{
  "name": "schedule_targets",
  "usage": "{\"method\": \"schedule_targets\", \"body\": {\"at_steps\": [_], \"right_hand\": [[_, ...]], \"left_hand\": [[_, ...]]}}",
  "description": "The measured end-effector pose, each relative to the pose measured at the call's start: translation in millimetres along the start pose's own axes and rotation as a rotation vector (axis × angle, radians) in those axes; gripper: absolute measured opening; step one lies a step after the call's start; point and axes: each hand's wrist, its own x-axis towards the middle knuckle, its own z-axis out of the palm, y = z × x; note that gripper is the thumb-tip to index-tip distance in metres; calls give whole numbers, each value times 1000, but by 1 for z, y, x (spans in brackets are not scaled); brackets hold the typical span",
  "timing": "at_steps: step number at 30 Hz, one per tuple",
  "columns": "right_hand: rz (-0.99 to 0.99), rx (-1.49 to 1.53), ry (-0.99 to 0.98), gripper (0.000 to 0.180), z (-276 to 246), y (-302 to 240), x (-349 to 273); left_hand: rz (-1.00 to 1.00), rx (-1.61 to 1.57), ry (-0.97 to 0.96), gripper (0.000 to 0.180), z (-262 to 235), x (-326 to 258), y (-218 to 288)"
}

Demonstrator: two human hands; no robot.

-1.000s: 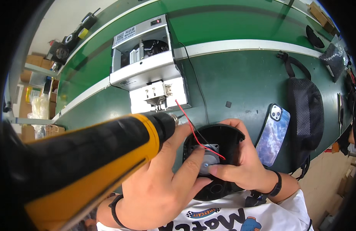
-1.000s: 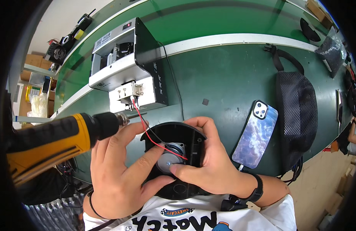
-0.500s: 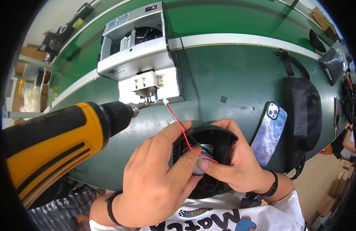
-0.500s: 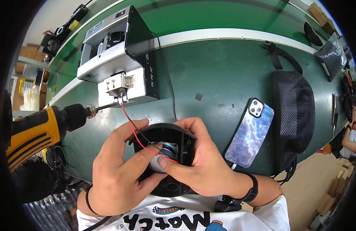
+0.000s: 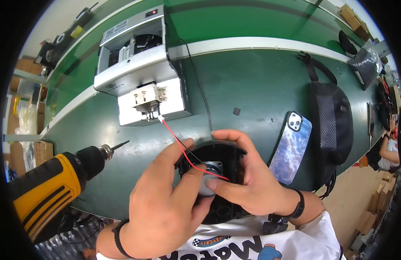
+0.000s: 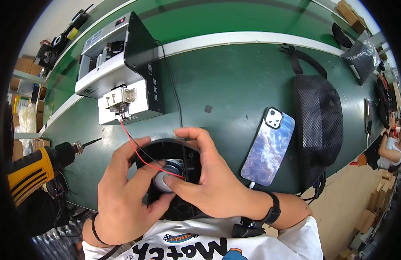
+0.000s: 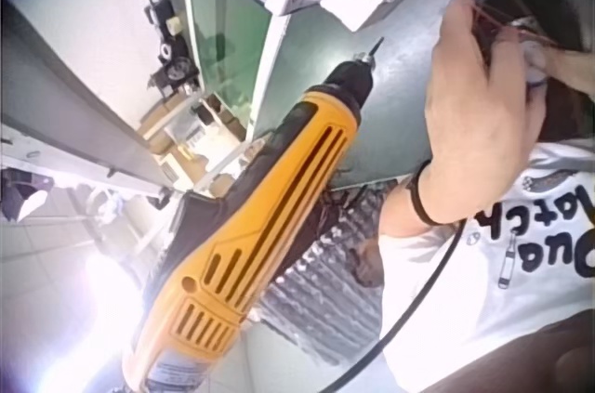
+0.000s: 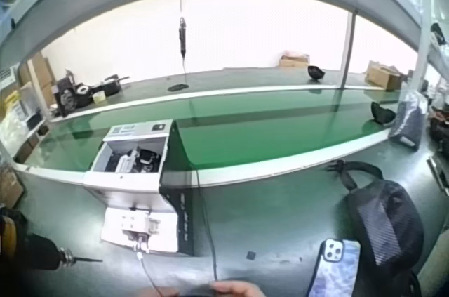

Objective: Manually assemble components of a small speaker using a power screwdriver and assembly jig.

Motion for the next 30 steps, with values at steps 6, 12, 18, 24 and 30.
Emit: {"method": "schedule_targets", "body": {"at_steps": [6,12,18,24,30], "right_hand": [[-347,-66,202,48,-24,-34,9],[-569,-112,361,45,-58,-76,-56],[-596,-69,477,35,-80,-47,-133],[-754,69,501,31,-87,-13,-160],[-1011,63,140,12,-104,6,-186]], "left_hand": [[156,26,176,51,-14,-9,-8],[472,-145,-328,28,42,4,-19],[749,-17,-572,20,68,14,4],[632,-102,-750,25,43,14,27],[734,70,-726,38,27,-23,28]]}}
